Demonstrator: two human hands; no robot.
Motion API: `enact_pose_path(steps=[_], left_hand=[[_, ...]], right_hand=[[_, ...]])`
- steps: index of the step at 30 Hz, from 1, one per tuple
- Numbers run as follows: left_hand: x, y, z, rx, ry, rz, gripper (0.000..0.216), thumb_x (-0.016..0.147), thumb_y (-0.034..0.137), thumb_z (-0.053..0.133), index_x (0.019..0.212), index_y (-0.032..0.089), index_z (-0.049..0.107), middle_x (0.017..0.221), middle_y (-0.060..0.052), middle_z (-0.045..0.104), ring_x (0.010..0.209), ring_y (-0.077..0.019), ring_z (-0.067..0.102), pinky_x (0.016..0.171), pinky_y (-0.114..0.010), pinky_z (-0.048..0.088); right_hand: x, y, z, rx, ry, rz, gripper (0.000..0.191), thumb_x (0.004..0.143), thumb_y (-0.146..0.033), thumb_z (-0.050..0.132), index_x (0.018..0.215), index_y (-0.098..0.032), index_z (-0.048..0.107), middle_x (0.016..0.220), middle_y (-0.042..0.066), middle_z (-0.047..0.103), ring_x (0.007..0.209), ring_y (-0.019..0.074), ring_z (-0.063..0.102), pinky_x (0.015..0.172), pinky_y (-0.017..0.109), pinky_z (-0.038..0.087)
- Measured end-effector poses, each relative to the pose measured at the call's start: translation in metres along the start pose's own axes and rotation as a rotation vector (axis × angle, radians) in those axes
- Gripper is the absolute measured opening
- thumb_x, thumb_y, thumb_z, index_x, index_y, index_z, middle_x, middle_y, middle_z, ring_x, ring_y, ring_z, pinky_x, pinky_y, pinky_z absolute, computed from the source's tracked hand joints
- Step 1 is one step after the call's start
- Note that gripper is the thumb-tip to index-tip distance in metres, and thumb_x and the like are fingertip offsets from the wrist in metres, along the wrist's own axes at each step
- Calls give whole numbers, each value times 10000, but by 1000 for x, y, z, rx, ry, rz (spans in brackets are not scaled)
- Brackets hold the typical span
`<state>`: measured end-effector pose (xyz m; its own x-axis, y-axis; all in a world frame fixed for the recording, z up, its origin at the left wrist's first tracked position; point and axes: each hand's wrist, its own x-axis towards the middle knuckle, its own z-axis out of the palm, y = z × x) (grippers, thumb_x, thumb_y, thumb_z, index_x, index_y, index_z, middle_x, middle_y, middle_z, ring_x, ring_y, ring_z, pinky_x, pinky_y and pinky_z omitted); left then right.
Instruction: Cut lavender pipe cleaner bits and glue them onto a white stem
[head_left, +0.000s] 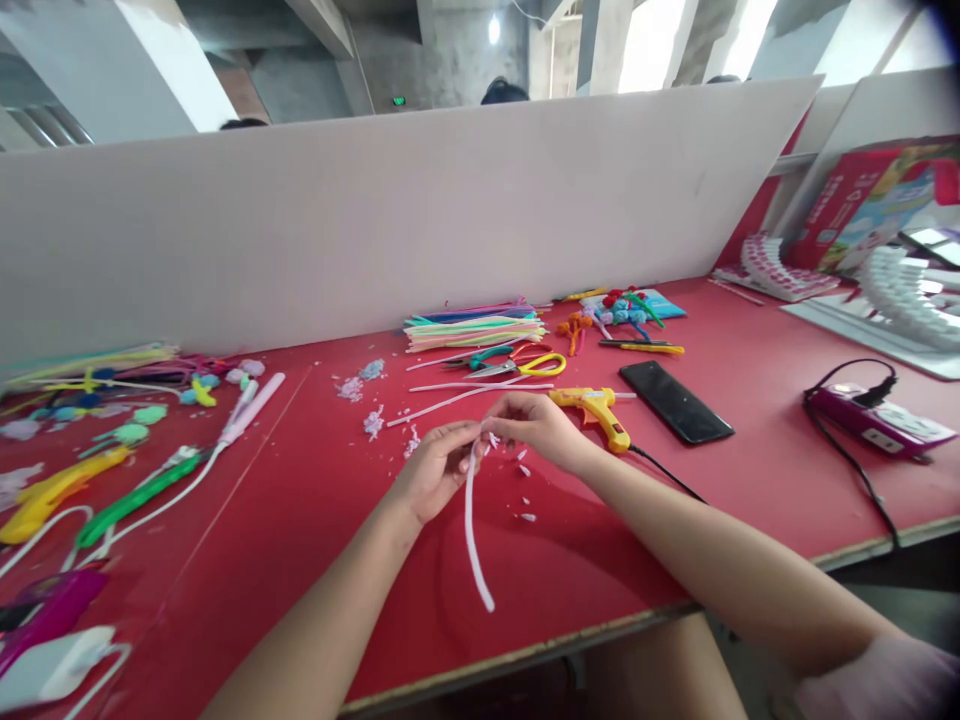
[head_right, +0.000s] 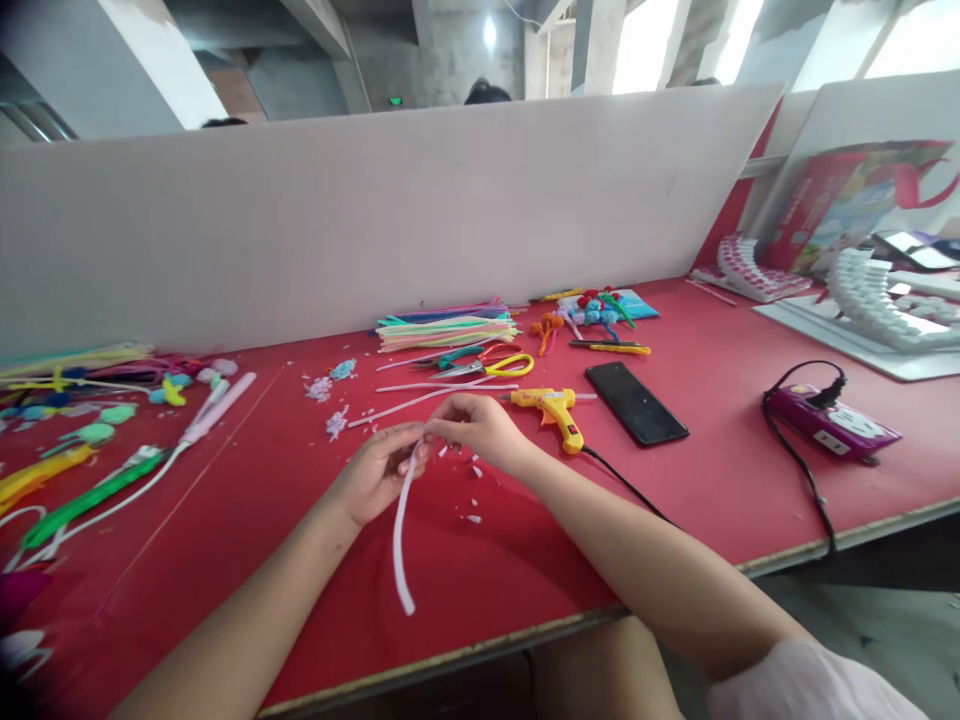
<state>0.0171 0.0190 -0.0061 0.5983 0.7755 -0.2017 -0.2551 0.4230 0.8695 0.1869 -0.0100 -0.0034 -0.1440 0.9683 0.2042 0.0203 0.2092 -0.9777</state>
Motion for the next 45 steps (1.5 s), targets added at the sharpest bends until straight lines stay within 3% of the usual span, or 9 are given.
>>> enact_pose_path(steps=[13, 25, 31, 35, 40, 45], left_hand=[[-2, 1, 3, -71, -74, -75, 127, 724, 207, 662, 691, 95, 610, 547, 22, 441, 414, -13, 296, 372, -130, 233], [1, -4, -1, 6, 31, -33, 136, 747, 225, 656, 702, 99, 634, 539, 13, 486, 434, -20, 355, 408, -145, 240], [-3, 6, 1, 87, 29, -1, 136, 740, 236, 662, 707, 111, 620, 568, 8, 536, 374, 5, 251, 370, -148, 159], [-3, 10, 1, 150, 51, 85, 125, 745, 261, 645, 741, 139, 617, 593, 2, 590, 357, 5, 265, 363, -154, 154], [-6, 14, 5, 253, 42, 178, 120, 731, 247, 656, 725, 134, 615, 564, -2, 599, 357, -3, 298, 369, -167, 152], [-7, 15, 14, 321, 54, 228, 131, 724, 267, 673, 765, 149, 633, 544, 6, 600, 368, -28, 329, 380, -182, 169]], right_hand=[[-1, 0, 6, -29, 35, 2, 281, 740, -427, 640, 714, -169, 530, 608, -32, 570, 476, 63, 437, 448, 192, 342], [3, 9, 6, -2, -6, 94, 241, 772, -399, 597, 740, -173, 521, 594, -39, 548, 454, 60, 424, 441, 187, 357], [-1, 0, 9, -1, 21, 73, 249, 790, -420, 563, 761, -173, 547, 636, -24, 560, 521, 76, 479, 512, 205, 415], [4, -7, -4, -60, 119, 75, 254, 794, -427, 534, 799, -176, 568, 583, -44, 529, 495, 79, 484, 511, 211, 421], [16, -14, -37, -189, 216, 128, 150, 756, -289, 557, 852, -177, 583, 460, -78, 487, 361, 52, 357, 385, 184, 289], [8, -20, -39, -241, 120, 136, 161, 702, -259, 618, 836, -177, 584, 571, -48, 561, 415, 65, 449, 404, 189, 346]])
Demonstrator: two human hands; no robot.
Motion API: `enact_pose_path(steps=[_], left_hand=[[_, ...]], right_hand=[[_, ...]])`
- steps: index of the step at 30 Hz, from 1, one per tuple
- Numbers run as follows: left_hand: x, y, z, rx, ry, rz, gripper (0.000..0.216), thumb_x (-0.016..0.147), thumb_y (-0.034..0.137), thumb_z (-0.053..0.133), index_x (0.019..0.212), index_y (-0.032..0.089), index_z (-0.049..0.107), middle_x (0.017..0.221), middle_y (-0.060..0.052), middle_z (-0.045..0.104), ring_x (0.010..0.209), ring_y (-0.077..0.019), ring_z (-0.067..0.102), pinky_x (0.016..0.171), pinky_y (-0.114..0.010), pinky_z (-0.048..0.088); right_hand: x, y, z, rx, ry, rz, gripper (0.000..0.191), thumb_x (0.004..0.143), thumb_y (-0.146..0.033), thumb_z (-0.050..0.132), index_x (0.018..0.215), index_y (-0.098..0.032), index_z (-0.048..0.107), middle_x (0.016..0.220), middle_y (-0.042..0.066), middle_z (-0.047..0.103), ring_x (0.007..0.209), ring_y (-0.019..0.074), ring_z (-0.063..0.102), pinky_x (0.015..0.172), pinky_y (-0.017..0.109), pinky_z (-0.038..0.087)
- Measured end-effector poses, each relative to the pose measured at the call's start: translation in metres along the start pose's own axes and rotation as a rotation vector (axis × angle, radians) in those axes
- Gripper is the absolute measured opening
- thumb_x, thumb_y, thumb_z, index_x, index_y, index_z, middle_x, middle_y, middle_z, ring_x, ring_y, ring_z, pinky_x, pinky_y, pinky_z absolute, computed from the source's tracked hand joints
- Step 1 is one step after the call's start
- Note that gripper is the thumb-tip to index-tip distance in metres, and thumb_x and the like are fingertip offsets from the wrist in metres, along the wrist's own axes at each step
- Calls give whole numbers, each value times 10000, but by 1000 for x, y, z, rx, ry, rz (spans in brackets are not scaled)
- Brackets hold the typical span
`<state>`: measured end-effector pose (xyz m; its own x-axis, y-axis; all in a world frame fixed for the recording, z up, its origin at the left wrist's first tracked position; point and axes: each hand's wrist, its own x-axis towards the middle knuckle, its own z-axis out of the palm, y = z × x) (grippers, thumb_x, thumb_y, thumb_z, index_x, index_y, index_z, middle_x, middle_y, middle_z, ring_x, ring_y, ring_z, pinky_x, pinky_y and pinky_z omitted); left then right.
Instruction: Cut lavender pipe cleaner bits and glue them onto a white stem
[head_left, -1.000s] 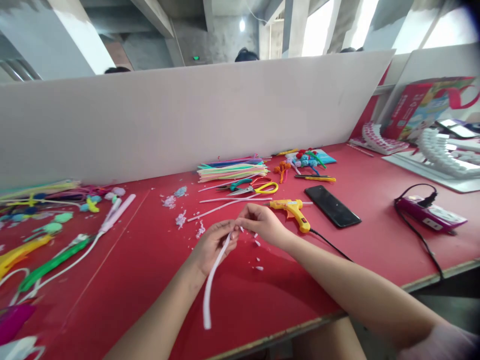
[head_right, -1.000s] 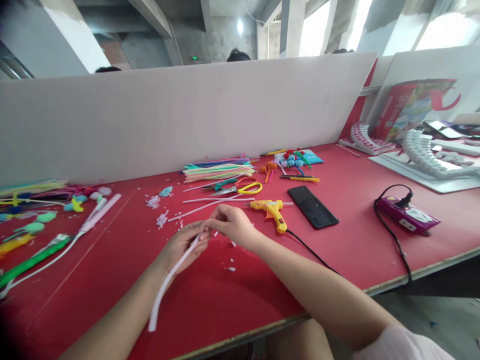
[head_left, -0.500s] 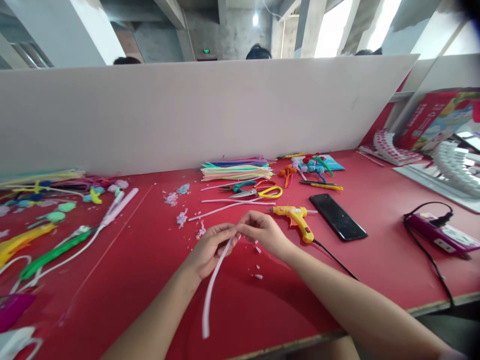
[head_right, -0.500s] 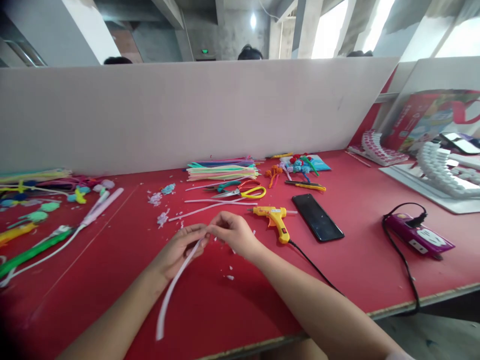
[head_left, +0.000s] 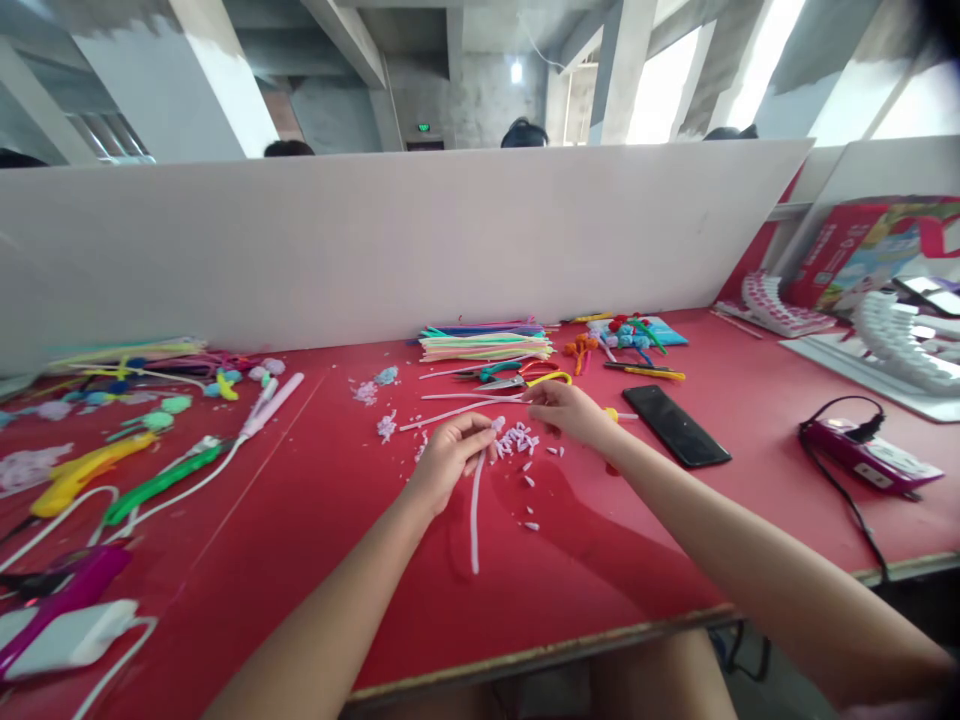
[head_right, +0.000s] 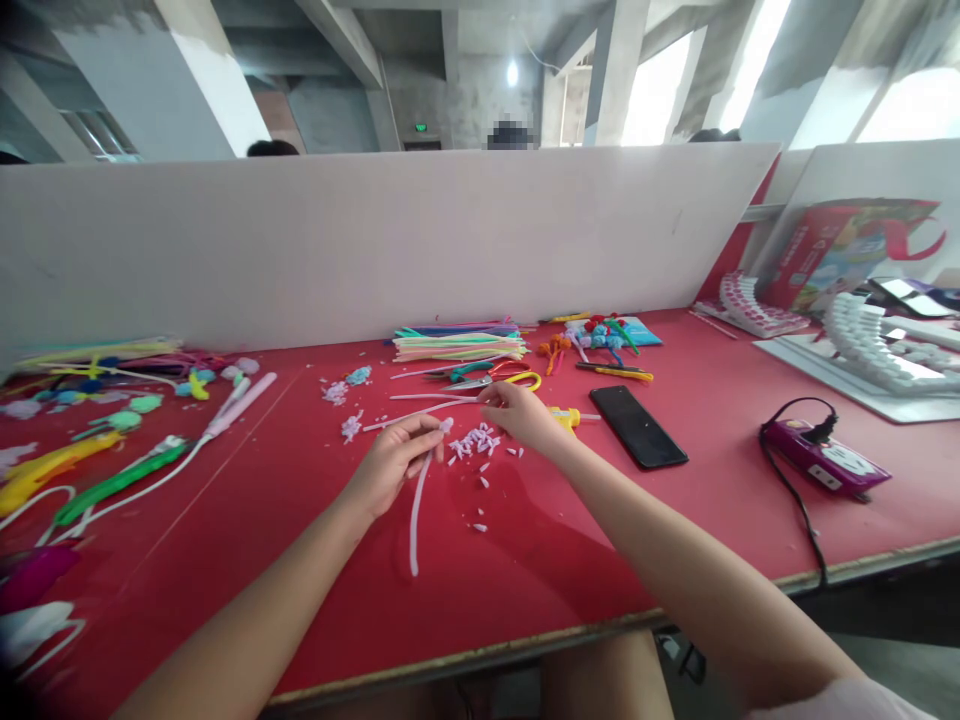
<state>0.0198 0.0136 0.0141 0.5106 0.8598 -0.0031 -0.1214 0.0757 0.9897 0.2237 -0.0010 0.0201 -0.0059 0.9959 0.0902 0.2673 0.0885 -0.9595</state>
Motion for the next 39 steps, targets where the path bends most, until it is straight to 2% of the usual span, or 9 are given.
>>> enact_pose_path(steps=[3, 7, 10, 14, 21, 25, 32, 39], left_hand=[[1, 2, 5, 21, -12, -14, 140, 708, 273, 693, 760, 154, 643, 504, 19, 577, 375, -39, 340, 380, -186, 155], [3, 3, 9, 28, -62, -73, 155, 689, 274, 711, 724, 136, 651, 509, 6, 588, 374, -38, 337, 379, -186, 151], [4, 1, 9, -14, -110, -142, 198, 725, 315, 676, 711, 119, 653, 577, -33, 628, 377, -29, 313, 382, -185, 165], [4, -3, 6, -119, -154, -266, 305, 774, 398, 612, 737, 100, 666, 670, -56, 629, 379, -6, 265, 380, -177, 191], [-1, -15, 3, -248, -127, -375, 257, 777, 325, 641, 772, 73, 688, 576, 17, 487, 384, 23, 238, 373, -129, 206], [-3, -21, 0, -300, -136, -431, 179, 779, 244, 644, 762, 73, 693, 570, 12, 504, 370, 34, 243, 362, -108, 219], [-6, -29, 1, -378, -98, -504, 147, 731, 196, 676, 750, 52, 703, 528, 18, 516, 329, 47, 243, 304, -93, 169], [-7, -33, 2, -396, -52, -500, 109, 719, 163, 666, 703, 59, 692, 503, 5, 537, 324, 41, 249, 291, -90, 134]], right_hand=[[-15, -5, 12, 19, -99, -19, 217, 783, -383, 545, 759, -173, 593, 555, -35, 539, 460, 80, 485, 433, 196, 382], [-24, -3, 26, 54, -103, -45, 248, 793, -407, 536, 710, -173, 548, 572, -34, 525, 476, 77, 475, 460, 202, 392], [-23, 1, 25, 74, -111, -82, 243, 797, -404, 537, 704, -180, 522, 570, -41, 513, 491, 81, 470, 482, 210, 392], [-21, 3, 19, 80, -184, -151, 213, 812, -382, 538, 760, -176, 553, 646, -21, 576, 543, 87, 484, 526, 218, 401], [-22, 15, 23, 54, -220, -211, 171, 839, -326, 533, 812, -174, 606, 729, 2, 614, 625, 108, 530, 585, 227, 431], [-26, 22, 26, 25, -212, -228, 131, 843, -284, 541, 824, -179, 618, 723, 1, 593, 627, 111, 529, 600, 233, 430], [-29, 26, 27, -133, -203, -366, 124, 866, -239, 521, 835, -171, 619, 737, 14, 604, 677, 120, 545, 633, 238, 444], [-30, 25, 29, -127, -218, -322, 121, 864, -219, 520, 816, -167, 618, 715, 8, 615, 646, 108, 566, 613, 222, 454]])
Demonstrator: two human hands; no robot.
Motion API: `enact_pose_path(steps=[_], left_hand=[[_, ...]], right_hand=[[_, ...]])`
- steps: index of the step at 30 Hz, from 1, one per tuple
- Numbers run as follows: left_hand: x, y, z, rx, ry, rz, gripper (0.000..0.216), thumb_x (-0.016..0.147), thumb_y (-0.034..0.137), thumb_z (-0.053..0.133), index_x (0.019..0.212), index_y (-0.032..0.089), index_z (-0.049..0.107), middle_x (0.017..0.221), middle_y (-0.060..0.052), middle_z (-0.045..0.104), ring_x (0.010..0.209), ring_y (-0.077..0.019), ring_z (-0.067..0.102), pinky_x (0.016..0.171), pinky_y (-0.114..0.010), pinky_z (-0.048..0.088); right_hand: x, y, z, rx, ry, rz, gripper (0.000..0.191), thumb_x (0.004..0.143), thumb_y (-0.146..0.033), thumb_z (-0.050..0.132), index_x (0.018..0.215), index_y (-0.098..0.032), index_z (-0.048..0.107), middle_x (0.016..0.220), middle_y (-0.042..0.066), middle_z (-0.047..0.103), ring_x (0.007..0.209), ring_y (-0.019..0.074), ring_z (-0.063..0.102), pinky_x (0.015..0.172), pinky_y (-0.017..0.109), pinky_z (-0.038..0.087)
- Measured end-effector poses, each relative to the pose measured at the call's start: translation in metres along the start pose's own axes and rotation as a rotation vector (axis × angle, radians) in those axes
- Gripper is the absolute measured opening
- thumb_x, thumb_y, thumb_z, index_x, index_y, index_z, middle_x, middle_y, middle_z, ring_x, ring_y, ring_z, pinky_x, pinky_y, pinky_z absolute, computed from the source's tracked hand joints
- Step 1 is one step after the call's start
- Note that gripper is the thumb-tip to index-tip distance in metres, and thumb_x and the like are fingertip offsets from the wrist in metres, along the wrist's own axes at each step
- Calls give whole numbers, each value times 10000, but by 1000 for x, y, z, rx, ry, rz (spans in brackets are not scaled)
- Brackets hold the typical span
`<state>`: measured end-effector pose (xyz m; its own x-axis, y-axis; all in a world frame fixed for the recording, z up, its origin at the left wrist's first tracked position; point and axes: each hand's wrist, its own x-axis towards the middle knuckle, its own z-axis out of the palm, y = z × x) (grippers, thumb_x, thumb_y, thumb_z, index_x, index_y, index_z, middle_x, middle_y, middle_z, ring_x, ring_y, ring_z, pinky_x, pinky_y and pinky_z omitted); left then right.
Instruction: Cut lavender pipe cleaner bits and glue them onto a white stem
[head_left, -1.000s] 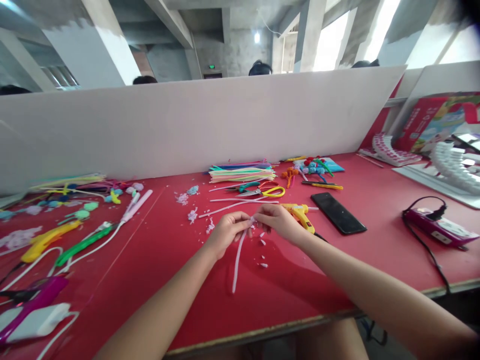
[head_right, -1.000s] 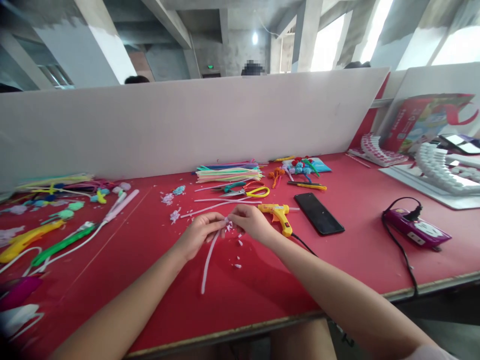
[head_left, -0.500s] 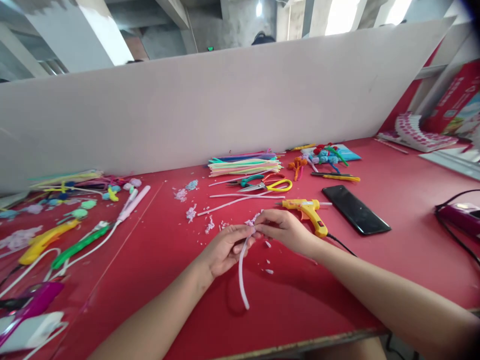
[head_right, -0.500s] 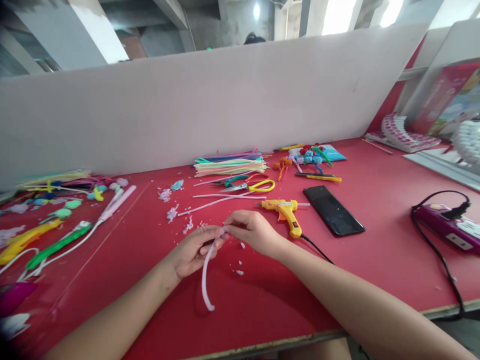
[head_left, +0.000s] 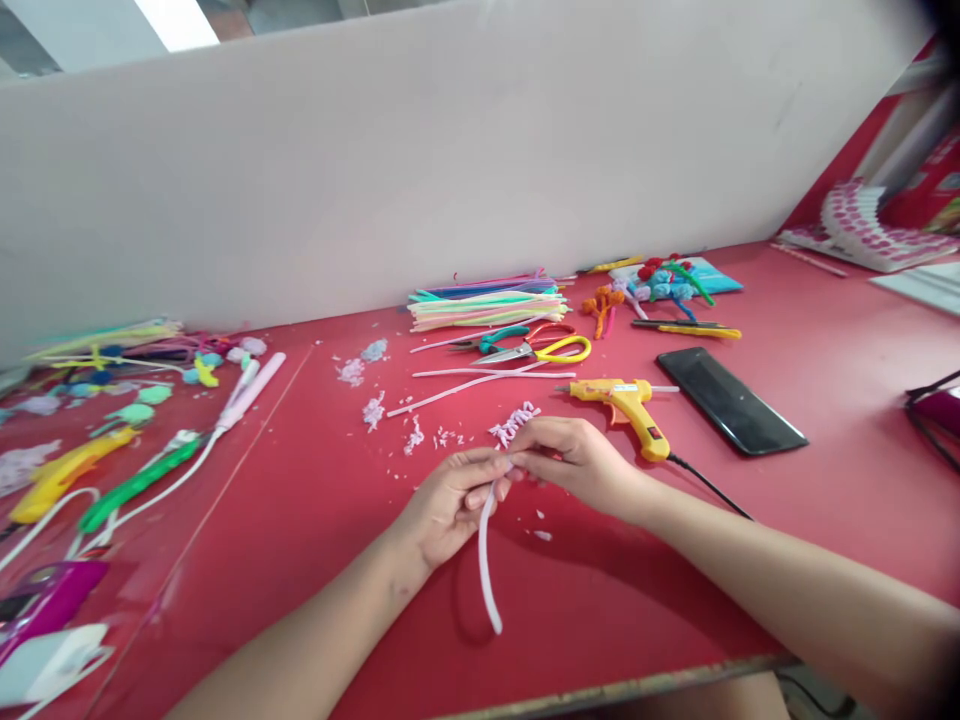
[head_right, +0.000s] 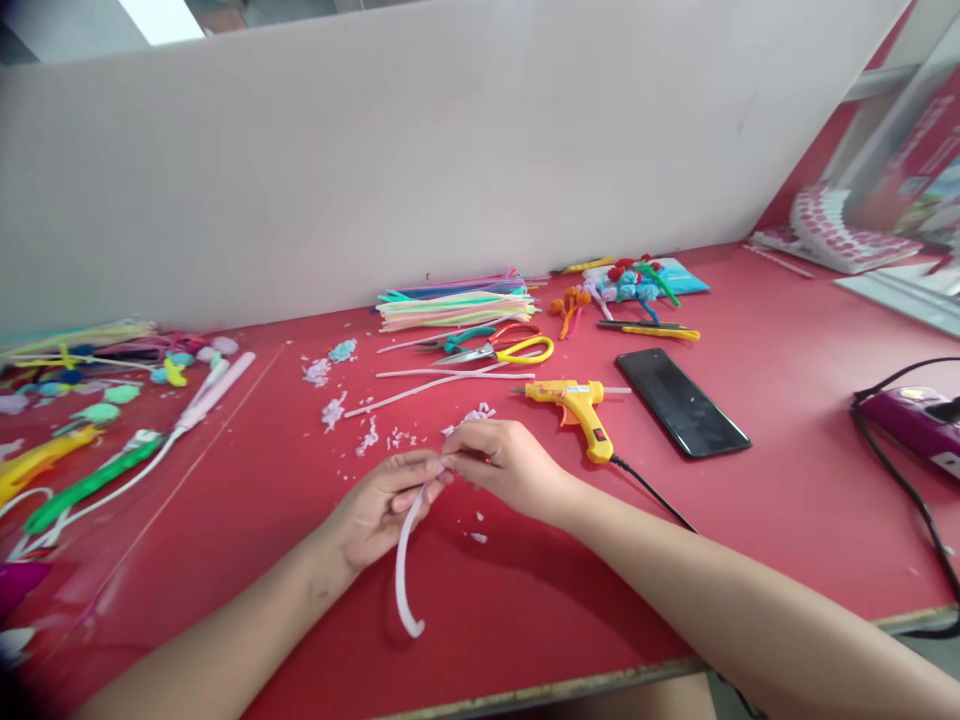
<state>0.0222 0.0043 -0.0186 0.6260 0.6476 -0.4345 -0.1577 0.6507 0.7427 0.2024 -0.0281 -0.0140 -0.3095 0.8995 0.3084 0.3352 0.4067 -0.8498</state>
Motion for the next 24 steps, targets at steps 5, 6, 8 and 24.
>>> enact_pose_path(steps=[5, 6, 8, 24], left_hand=[[-1, 1, 2, -26, -1, -8, 107, 694, 162, 686, 701, 55, 692, 504, 7, 535, 326, 45, 239, 291, -85, 139], [-2, 2, 3, -30, -7, -11, 124, 699, 175, 687, 710, 52, 693, 513, 7, 533, 330, 45, 249, 294, -83, 149], [-3, 4, 4, -27, -32, -14, 174, 731, 224, 672, 737, 51, 694, 535, 6, 533, 340, 42, 283, 310, -80, 196], [-13, 10, 8, 448, 35, 240, 165, 824, 274, 577, 774, 127, 633, 576, 11, 582, 371, -1, 299, 373, -166, 167]], right_hand=[[-1, 2, 1, 45, 4, 25, 118, 857, -234, 526, 819, -170, 617, 733, 6, 607, 628, 102, 569, 601, 221, 464], [-1, 2, 2, 76, 11, 35, 118, 855, -241, 528, 819, -169, 614, 737, 7, 603, 620, 101, 567, 595, 222, 467], [-1, 3, 2, 166, 26, 64, 130, 853, -267, 531, 821, -167, 607, 736, 7, 596, 591, 98, 559, 573, 226, 472], [0, 0, 1, 457, 65, 250, 188, 836, -343, 545, 861, -161, 586, 694, -8, 579, 551, 88, 518, 527, 228, 443]])
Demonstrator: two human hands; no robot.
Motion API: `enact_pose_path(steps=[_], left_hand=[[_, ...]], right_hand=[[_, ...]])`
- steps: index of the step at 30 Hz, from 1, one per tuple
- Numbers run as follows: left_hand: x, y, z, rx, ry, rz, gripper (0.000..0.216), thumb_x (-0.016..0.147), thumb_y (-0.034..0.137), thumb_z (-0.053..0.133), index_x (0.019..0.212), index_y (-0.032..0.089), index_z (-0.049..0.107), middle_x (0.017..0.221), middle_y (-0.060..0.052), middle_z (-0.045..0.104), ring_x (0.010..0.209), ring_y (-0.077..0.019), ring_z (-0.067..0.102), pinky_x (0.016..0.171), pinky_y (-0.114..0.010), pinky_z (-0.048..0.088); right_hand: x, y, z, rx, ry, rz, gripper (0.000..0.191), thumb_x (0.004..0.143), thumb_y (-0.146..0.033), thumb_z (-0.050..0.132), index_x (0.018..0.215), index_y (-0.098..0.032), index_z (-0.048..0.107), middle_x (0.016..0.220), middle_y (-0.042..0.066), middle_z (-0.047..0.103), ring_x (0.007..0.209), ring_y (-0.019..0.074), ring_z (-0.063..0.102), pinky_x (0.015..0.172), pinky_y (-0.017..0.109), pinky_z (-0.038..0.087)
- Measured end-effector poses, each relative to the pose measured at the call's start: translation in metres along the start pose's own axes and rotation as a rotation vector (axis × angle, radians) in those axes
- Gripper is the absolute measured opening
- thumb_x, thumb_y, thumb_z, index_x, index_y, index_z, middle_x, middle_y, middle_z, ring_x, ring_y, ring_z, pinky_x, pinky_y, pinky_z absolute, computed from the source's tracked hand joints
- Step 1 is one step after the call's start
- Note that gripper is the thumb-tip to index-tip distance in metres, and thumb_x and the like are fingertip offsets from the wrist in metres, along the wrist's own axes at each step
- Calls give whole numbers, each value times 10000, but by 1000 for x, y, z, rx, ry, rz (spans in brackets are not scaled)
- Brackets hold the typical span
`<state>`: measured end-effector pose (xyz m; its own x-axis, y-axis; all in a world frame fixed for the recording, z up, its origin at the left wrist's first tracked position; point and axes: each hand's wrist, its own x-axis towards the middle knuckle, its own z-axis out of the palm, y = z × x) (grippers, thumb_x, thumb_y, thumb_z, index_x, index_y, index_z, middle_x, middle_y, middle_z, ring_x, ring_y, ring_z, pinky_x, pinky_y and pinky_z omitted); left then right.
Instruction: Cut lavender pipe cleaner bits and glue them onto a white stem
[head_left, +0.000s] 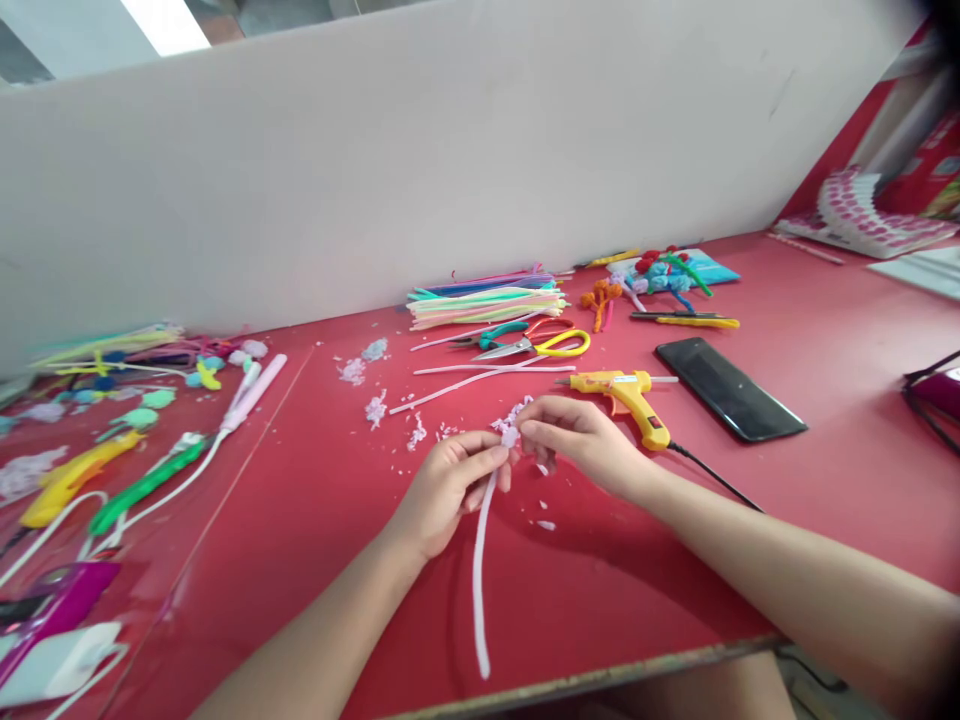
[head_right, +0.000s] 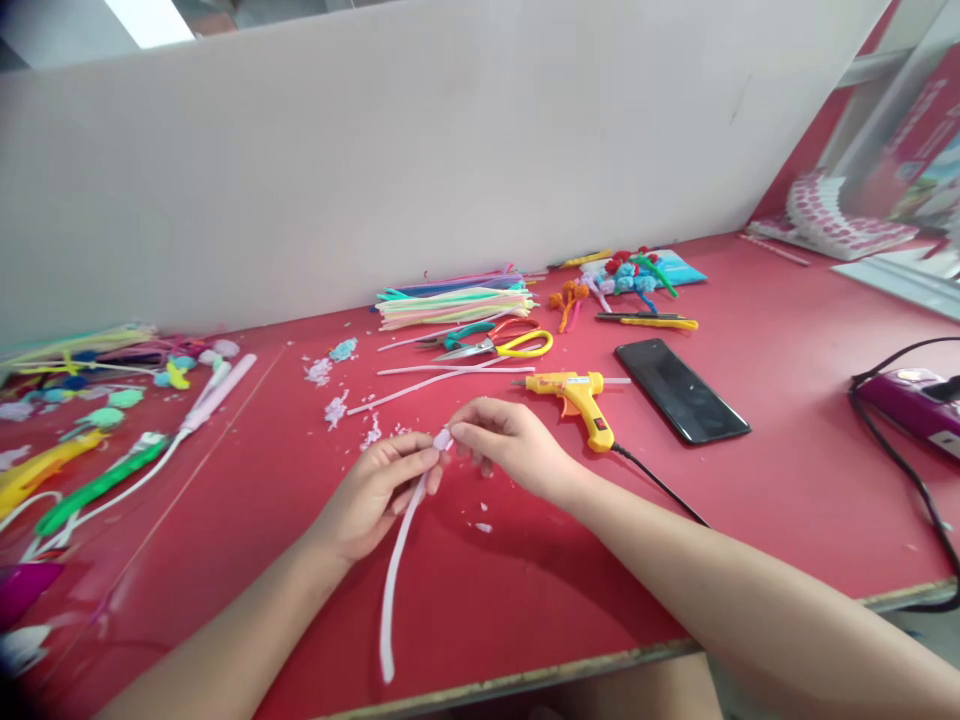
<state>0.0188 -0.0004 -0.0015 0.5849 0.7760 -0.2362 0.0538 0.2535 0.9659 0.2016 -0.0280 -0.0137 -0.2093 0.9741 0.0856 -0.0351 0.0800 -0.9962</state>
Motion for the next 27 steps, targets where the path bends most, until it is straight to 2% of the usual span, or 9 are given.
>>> enact_pose_path(steps=[3, 7, 11, 16, 19, 21, 23, 25, 27], left_hand=[[0, -2, 0, -56, -23, -30, 166, 824, 275, 571, 757, 132, 625, 535, 28, 533, 379, -13, 283, 378, -183, 147], [-1, -4, 0, -12, -43, -8, 185, 823, 289, 570, 729, 136, 615, 539, 23, 532, 408, -31, 312, 399, -196, 173], [-2, -3, 1, 51, -32, 24, 215, 812, 312, 578, 708, 128, 624, 565, 6, 557, 433, -42, 354, 418, -196, 219], [-3, -2, 1, 37, -55, -25, 214, 813, 316, 562, 746, 126, 635, 561, 2, 563, 402, -43, 394, 387, -182, 226], [-1, 0, 0, 13, -55, -41, 193, 799, 316, 582, 749, 134, 619, 543, 13, 552, 367, -40, 391, 356, -174, 205], [0, 1, -1, 13, -34, -24, 182, 798, 320, 590, 777, 140, 608, 536, 24, 544, 355, -35, 381, 351, -170, 209], [1, 1, -2, 32, -13, -11, 174, 806, 317, 586, 854, 150, 603, 534, 30, 547, 361, -40, 396, 362, -166, 237], [2, 1, -3, 48, 4, -3, 174, 811, 307, 581, 900, 157, 589, 534, 32, 554, 378, -51, 425, 383, -167, 277], [2, 1, -4, 48, 23, 7, 151, 808, 301, 583, 857, 159, 576, 551, 28, 568, 405, -63, 462, 414, -175, 327]], right_hand=[[-1, -1, 3, 10, -26, -15, 223, 789, -309, 614, 961, -170, 588, 800, 14, 617, 606, 96, 546, 559, 236, 467], [-2, -1, 5, -116, 7, -58, 157, 798, -305, 606, 862, -162, 616, 722, 7, 618, 641, 105, 563, 601, 234, 474], [-4, 0, 3, -197, -2, -115, 158, 816, -317, 584, 850, -165, 609, 711, 9, 627, 614, 106, 571, 596, 239, 481], [-5, 1, 5, -253, -29, -134, 174, 832, -335, 562, 806, -166, 593, 699, 9, 618, 610, 108, 565, 598, 241, 480], [-4, -2, 5, -297, -21, -156, 182, 838, -336, 549, 848, -164, 611, 733, 18, 633, 639, 114, 582, 604, 233, 473], [-2, -9, -1, -404, 44, -186, 201, 836, -346, 545, 897, -169, 619, 785, 26, 652, 679, 121, 595, 607, 223, 458], [1, -18, -17, -633, 201, -155, 221, 843, -368, 521, 905, -178, 614, 789, 24, 662, 675, 122, 591, 586, 212, 426], [3, -27, -39, -1058, 378, 77, 250, 867, -391, 450, 868, -201, 613, 763, 13, 663, 661, 128, 585, 593, 220, 397], [3, -34, -63, -1186, 424, 207, 266, 830, -400, 490, 775, -178, 626, 706, 65, 653, 685, 195, 604, 583, 261, 372]])
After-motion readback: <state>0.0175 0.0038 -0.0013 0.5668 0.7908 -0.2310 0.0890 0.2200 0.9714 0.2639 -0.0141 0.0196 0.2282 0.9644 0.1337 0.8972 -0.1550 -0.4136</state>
